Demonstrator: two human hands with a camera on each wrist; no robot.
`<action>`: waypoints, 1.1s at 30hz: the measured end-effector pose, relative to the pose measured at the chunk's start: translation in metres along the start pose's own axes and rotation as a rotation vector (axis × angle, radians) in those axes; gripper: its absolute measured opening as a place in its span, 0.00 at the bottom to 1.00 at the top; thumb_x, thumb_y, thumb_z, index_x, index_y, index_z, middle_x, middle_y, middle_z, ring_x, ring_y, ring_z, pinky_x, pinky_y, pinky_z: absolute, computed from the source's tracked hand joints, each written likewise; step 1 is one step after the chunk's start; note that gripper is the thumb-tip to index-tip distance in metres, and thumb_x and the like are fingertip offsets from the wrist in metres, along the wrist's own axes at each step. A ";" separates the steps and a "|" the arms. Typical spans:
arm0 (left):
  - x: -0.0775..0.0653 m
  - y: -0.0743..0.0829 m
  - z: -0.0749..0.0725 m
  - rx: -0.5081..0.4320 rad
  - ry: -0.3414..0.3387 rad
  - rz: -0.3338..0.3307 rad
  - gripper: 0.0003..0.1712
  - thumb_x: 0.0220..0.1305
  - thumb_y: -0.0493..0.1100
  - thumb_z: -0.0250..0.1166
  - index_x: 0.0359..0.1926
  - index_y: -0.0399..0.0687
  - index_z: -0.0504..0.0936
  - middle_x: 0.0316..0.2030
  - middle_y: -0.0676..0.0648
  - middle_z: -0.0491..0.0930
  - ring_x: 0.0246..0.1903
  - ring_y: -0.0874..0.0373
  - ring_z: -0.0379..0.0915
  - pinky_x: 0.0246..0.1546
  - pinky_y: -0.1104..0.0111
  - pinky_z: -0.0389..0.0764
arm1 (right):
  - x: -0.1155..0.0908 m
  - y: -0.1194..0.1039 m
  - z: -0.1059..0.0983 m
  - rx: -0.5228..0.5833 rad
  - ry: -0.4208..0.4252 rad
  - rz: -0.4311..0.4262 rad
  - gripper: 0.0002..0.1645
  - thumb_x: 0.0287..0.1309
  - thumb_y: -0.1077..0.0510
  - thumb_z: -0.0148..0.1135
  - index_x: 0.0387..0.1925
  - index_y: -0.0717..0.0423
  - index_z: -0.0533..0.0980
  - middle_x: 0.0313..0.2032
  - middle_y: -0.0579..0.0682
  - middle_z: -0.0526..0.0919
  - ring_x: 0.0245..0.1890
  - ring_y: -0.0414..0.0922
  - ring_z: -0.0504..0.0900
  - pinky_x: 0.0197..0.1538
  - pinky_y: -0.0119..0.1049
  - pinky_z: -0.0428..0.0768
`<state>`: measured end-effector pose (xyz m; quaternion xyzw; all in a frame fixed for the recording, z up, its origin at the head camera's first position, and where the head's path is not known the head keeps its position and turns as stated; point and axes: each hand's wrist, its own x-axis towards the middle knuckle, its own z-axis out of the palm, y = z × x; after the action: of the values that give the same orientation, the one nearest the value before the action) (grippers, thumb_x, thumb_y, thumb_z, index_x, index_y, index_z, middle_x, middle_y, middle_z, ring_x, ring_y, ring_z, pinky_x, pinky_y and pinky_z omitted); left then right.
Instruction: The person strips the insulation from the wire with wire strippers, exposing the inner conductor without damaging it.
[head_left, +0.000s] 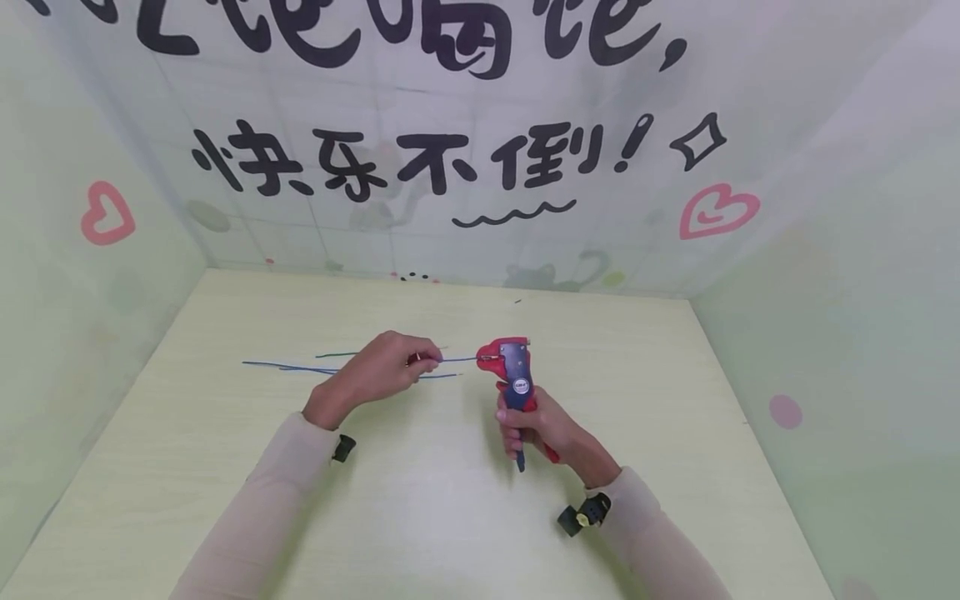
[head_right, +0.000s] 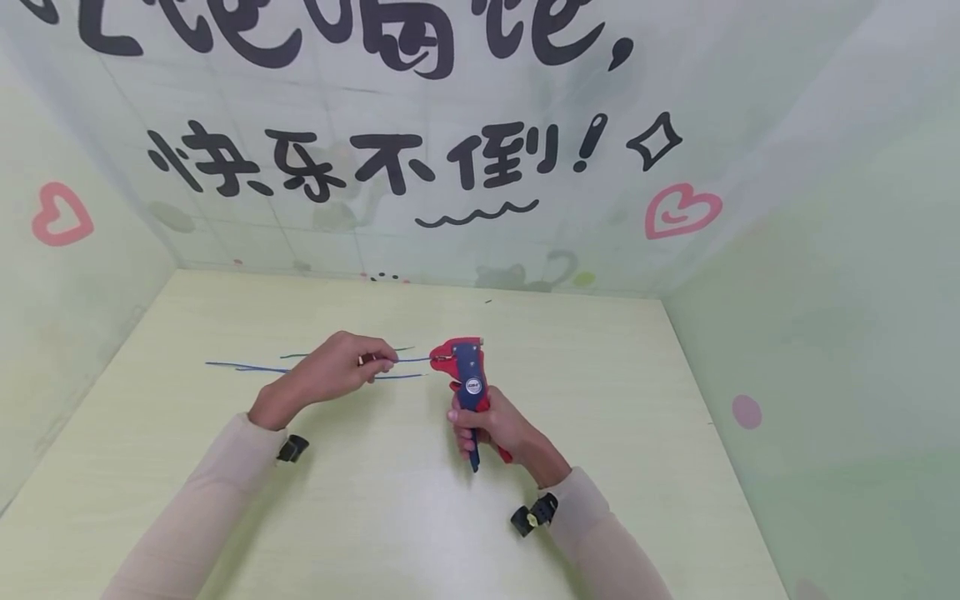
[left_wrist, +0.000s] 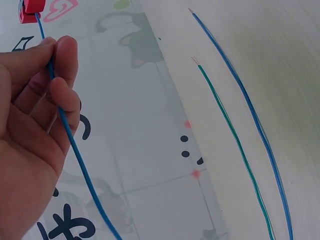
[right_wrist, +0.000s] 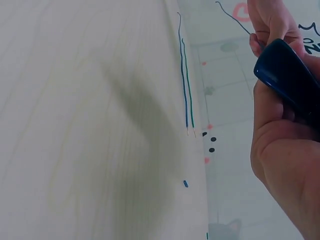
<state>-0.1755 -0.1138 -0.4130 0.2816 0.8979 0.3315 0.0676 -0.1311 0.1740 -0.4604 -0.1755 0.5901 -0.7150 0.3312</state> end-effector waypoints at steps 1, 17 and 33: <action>0.000 0.000 0.000 0.000 -0.001 -0.001 0.10 0.67 0.40 0.66 0.47 0.48 0.87 0.37 0.53 0.85 0.31 0.60 0.75 0.34 0.70 0.79 | 0.000 0.001 0.000 -0.001 0.005 0.002 0.06 0.68 0.62 0.55 0.34 0.56 0.67 0.20 0.44 0.71 0.19 0.41 0.74 0.29 0.35 0.81; 0.002 -0.006 0.006 0.002 0.008 0.006 0.09 0.67 0.38 0.65 0.47 0.48 0.86 0.37 0.53 0.84 0.28 0.62 0.74 0.34 0.69 0.79 | 0.006 0.006 0.001 0.017 0.100 0.019 0.12 0.69 0.58 0.57 0.31 0.54 0.65 0.15 0.41 0.65 0.13 0.38 0.67 0.19 0.29 0.70; -0.003 -0.011 0.000 0.030 0.030 0.012 0.10 0.68 0.37 0.64 0.48 0.45 0.85 0.40 0.50 0.86 0.31 0.61 0.75 0.39 0.66 0.81 | 0.000 0.000 -0.011 0.003 0.069 -0.010 0.09 0.68 0.58 0.59 0.39 0.55 0.66 0.22 0.45 0.72 0.20 0.41 0.75 0.30 0.35 0.82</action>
<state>-0.1779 -0.1226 -0.4208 0.2828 0.9021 0.3225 0.0478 -0.1382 0.1817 -0.4634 -0.1529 0.5992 -0.7232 0.3075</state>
